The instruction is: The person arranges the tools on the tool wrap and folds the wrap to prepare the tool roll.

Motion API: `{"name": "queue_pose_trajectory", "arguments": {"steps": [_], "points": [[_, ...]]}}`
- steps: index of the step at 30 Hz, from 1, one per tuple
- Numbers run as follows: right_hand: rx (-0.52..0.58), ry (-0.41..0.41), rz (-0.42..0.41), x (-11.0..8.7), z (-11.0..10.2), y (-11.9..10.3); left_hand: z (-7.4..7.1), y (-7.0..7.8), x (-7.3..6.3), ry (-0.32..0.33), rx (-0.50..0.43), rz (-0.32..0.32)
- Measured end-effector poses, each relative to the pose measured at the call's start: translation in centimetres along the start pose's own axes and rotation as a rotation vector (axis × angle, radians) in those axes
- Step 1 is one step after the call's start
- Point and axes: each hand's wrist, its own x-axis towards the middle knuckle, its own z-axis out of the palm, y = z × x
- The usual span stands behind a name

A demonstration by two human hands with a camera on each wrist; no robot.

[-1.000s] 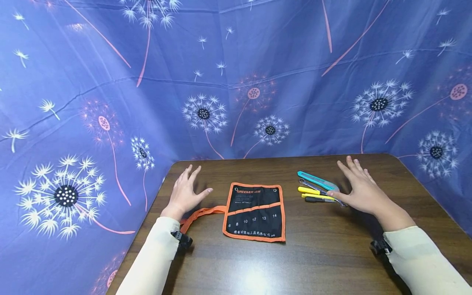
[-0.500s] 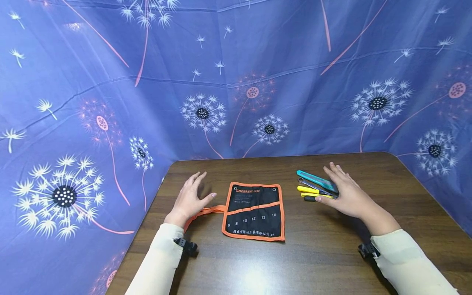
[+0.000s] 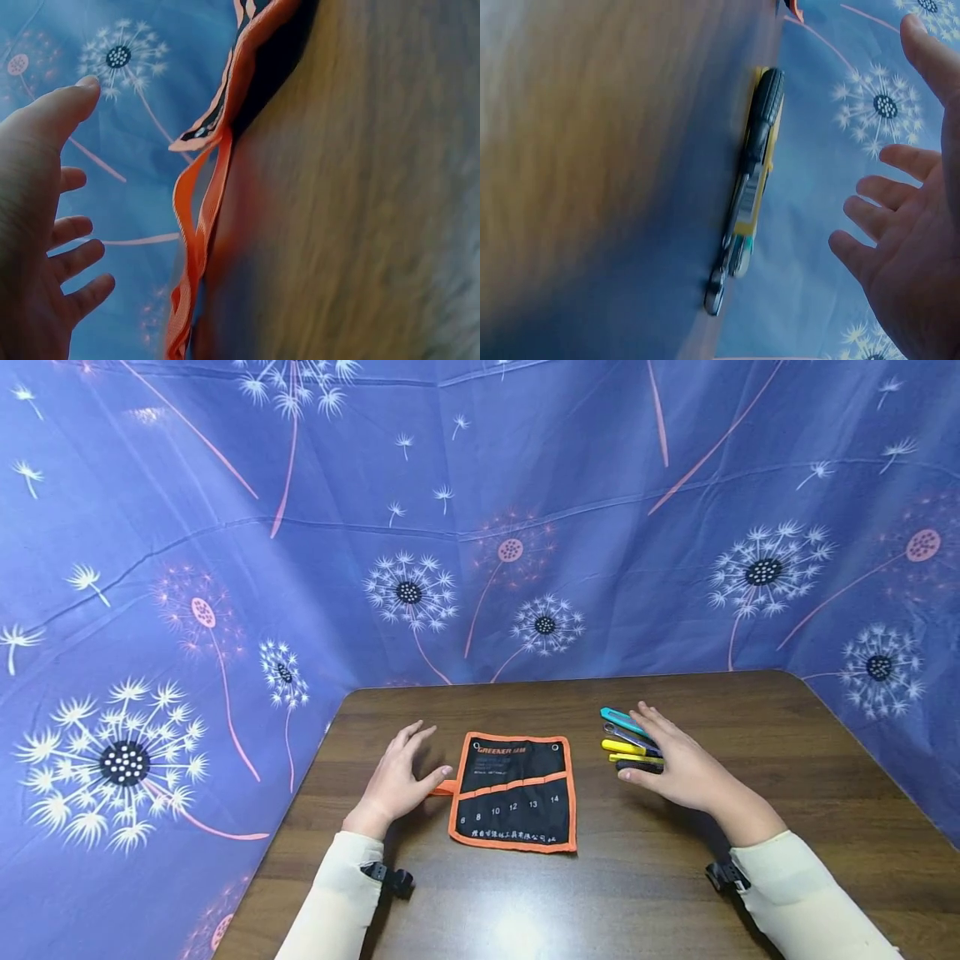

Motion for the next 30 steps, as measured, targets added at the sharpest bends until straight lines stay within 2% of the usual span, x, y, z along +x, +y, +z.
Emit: {"name": "queue_pose_trajectory", "arguments": {"steps": [6, 13, 23, 30], "points": [[0.011, -0.004, -0.006, 0.3, 0.9, -1.0, 0.4, 0.9, -0.6, 0.015, -0.014, 0.021], [0.045, -0.026, -0.068, 0.7, 1.5, -2.0, 0.9, 1.9, -1.0, 0.021, -0.030, 0.028], [0.013, -0.068, -0.117, 1.5, 3.3, -3.8, 1.5, 3.5, -1.4, -0.090, -0.073, 0.053], [0.002, -0.122, -0.135, 1.5, 4.3, -5.0, 2.5, 4.6, -2.1, -0.153, -0.049, 0.064]]}}
